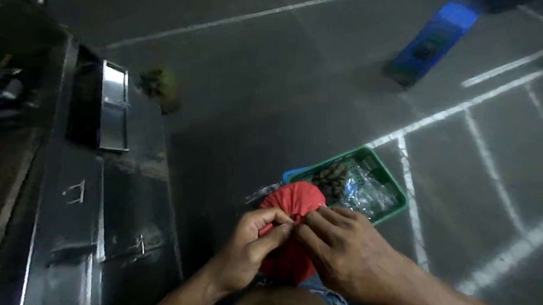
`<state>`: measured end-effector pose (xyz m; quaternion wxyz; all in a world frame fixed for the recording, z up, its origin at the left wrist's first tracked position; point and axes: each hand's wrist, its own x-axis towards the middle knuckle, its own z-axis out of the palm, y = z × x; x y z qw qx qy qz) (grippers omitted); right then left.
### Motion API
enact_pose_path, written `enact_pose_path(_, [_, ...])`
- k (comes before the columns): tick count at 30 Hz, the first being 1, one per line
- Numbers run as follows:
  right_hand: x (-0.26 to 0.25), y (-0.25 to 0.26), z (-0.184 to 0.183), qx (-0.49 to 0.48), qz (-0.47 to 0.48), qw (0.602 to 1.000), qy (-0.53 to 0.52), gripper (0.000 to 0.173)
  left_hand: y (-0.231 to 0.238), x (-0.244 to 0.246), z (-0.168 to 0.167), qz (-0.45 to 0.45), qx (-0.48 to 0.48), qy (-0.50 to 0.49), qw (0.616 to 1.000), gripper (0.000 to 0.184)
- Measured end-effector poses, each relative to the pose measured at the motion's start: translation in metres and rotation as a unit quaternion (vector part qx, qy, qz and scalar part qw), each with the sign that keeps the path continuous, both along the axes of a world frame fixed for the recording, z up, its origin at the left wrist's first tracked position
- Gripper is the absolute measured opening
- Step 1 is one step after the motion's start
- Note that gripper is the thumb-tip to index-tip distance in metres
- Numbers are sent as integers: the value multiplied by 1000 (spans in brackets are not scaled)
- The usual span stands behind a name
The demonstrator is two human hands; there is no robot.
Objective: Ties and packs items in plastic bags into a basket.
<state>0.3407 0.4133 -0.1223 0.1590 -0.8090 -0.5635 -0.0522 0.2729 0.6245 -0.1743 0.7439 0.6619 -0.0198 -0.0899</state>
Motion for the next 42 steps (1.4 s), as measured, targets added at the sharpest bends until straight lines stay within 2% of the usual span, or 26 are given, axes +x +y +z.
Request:
enact_pose_path(3, [20,21,21,-34,18,997,63,17,47,32,6,-89,49,-69,992,16])
enact_pose_path(6, [32,37,38,49,-17,977,207,21,98,69,17,-142,47,-161,976,14])
enact_pose_path(8, [30,42,35,140,-64,933,324,29,134,93,16,-157,59,-208,964,13])
enact_pose_path(10, [12,54,18,233,-109,864,432,32,161,105,7,-179,91,-230,952,16])
enact_pose_path(12, [-8,75,-2,332,-139,791,495,31,174,108,-6,-190,123,-252,941,21])
enact_pose_path(15, [-22,113,-14,443,-152,729,500,31,184,113,-14,-198,146,-281,928,26])
enact_pose_path(20, [-19,153,-10,497,-92,637,582,30,191,129,-16,-255,144,-259,921,31])
enact_pose_path(23, [-23,162,-20,489,-176,621,587,28,200,136,-36,-263,159,-314,898,31])
enact_pose_path(27, [-41,155,-39,500,-256,556,613,26,211,135,-71,-265,160,-303,901,32])
enact_pose_path(28, [-46,152,-44,501,-264,554,610,26,210,132,-80,-258,160,-305,903,32])
enact_pose_path(29, [-49,149,-50,498,-272,569,596,26,206,129,-88,-246,168,-308,904,32])
enact_pose_path(30, [-51,146,-58,482,-278,609,566,26,201,126,-96,-232,182,-304,906,33])
enact_pose_path(32, [-47,136,-69,381,-268,756,460,29,191,123,-108,-209,214,-273,914,32])
enact_pose_path(33, [-41,134,-72,322,-254,816,407,32,186,123,-111,-209,234,-256,914,31])
enact_pose_path(34, [-33,135,-74,286,-240,849,373,33,180,124,-112,-221,251,-243,911,34])
enact_pose_path(35, [-26,137,-77,267,-230,863,361,33,173,125,-112,-244,267,-239,901,46])
enact_pose_path(37, [-15,144,-86,261,-226,862,371,33,152,125,-111,-319,266,-237,878,71])
enact_pose_path(38, [-11,146,-93,282,-225,852,379,32,139,124,-114,-352,259,-237,868,71])
enact_pose_path(39, [-8,147,-101,307,-227,843,379,33,125,124,-123,-363,258,-248,860,64])
enact_pose_path(41, [-6,138,-113,343,-252,827,367,33,98,123,-150,-319,259,-283,867,43])
enact_pose_path(42, [-7,129,-119,353,-272,821,358,32,88,123,-162,-286,265,-292,873,39])
